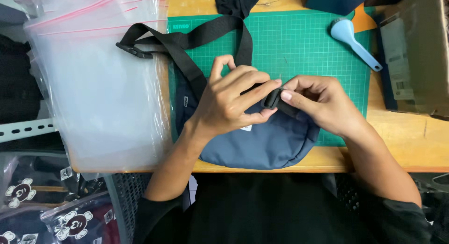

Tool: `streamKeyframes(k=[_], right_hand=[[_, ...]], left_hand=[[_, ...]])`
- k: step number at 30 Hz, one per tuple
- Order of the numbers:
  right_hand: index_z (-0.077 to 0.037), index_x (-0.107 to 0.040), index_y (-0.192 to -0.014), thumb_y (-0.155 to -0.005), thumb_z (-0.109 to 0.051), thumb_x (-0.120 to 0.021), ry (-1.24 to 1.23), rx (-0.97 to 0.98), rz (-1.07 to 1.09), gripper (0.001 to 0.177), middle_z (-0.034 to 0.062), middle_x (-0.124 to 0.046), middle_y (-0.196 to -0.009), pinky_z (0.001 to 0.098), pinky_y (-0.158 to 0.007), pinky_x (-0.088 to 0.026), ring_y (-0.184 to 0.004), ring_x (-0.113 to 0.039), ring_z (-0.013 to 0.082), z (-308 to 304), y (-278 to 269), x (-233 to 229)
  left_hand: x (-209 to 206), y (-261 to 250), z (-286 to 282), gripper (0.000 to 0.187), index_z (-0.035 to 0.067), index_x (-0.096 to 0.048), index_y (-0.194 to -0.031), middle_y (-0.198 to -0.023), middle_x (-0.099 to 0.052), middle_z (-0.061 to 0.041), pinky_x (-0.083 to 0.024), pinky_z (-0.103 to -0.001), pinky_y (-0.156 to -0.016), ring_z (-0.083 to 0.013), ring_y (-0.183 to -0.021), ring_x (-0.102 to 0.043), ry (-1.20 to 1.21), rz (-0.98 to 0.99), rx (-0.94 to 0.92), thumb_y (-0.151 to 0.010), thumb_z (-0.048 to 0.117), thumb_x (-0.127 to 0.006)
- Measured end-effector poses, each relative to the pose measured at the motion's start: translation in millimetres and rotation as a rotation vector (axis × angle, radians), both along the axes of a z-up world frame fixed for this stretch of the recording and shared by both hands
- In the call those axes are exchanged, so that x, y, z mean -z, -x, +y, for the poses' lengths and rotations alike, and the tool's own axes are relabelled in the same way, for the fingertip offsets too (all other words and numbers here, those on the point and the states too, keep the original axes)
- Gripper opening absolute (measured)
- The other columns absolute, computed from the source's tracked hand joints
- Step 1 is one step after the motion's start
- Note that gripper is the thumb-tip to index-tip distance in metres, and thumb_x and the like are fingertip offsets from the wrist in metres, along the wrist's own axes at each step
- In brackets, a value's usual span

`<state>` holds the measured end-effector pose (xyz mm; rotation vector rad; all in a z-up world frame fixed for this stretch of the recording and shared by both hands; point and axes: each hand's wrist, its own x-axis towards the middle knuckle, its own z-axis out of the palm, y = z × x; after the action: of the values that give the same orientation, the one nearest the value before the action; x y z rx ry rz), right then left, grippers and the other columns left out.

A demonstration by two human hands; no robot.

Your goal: The person adjusts the strap buckle on a gray sling bag, attaches a bear-shaped keychain to the zipper pull, and places the bag into a clear plastic bag. They then add a small card into the bag before sealing it.

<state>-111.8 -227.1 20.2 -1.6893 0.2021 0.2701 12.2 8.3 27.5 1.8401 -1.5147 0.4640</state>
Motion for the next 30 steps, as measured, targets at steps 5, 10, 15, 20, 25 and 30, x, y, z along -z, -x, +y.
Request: streamKeyframes(k=[5,10,15,20,25,30], right_hand=[[-0.004,-0.081,-0.119,-0.108,-0.016,-0.079,-0.234,0.098,0.023,0.017,-0.0026,-0.072,-0.086,0.0186,-0.071,-0.048,-0.078,-0.060,0.0020,1.2,3.0,14.7],[-0.005,-0.079,-0.112,-0.103,-0.007,-0.084,-0.284,0.047,-0.037,0.010,-0.0020,-0.072,-0.087,0.0169,-0.071,-0.051,-0.078,-0.062,0.0008,-3.6,1.1,21.9],[-0.004,-0.080,-0.115,-0.103,-0.003,-0.084,-0.111,-0.059,-0.088,0.013,-0.0019,-0.074,-0.089,0.0208,-0.074,-0.053,-0.083,-0.062,0.0021,-8.9,0.6,12.5],[-0.004,-0.083,-0.099,-0.099,-0.006,-0.086,-0.038,-0.194,-0.086,0.004,0.0027,-0.084,-0.096,0.0246,-0.077,-0.056,-0.088,-0.069,0.0073,-17.1,-5.2,-3.4],[-0.002,-0.086,-0.100,-0.096,-0.005,-0.089,-0.028,-0.120,-0.061,0.006,0.0061,-0.087,-0.094,0.0244,-0.079,-0.061,-0.089,-0.075,0.0090,-15.0,-0.9,-1.1],[0.000,-0.082,-0.107,-0.102,-0.006,-0.085,-0.105,0.073,-0.081,0.008,0.0067,-0.083,-0.093,0.0206,-0.075,-0.060,-0.082,-0.072,0.0070,-2.1,3.5,5.8]], left_hand=[[-0.9,-4.0,3.9,0.035,0.007,-0.081,-0.125,-0.112,-0.078,-0.005,-0.040,-0.050,-0.091,-0.0274,-0.097,-0.079,0.013,0.020,0.045,-0.106,0.031,-0.097],[-2.4,-4.4,7.3,0.039,0.007,-0.082,-0.122,-0.109,-0.078,-0.006,-0.039,-0.048,-0.093,-0.0252,-0.094,-0.080,0.026,0.080,0.062,-0.107,0.040,-0.096],[6.8,-5.0,5.2,0.043,0.004,-0.080,-0.127,-0.111,-0.076,-0.009,-0.043,-0.049,-0.095,-0.0260,-0.088,-0.076,0.003,0.087,0.098,-0.106,0.036,-0.100],[3.3,-1.2,1.4,0.043,0.004,-0.081,-0.122,-0.109,-0.075,-0.007,-0.046,-0.048,-0.097,-0.0241,-0.092,-0.077,0.001,0.059,0.140,-0.103,0.035,-0.104],[9.6,3.2,-0.5,0.047,0.002,-0.079,-0.127,-0.109,-0.076,-0.010,-0.047,-0.051,-0.097,-0.0268,-0.090,-0.077,0.028,0.092,0.171,-0.105,0.039,-0.098],[9.7,3.0,-0.6,0.051,-0.003,-0.078,-0.126,-0.109,-0.079,-0.013,-0.051,-0.050,-0.089,-0.0265,-0.094,-0.075,0.086,0.133,0.188,-0.100,0.032,-0.106]])
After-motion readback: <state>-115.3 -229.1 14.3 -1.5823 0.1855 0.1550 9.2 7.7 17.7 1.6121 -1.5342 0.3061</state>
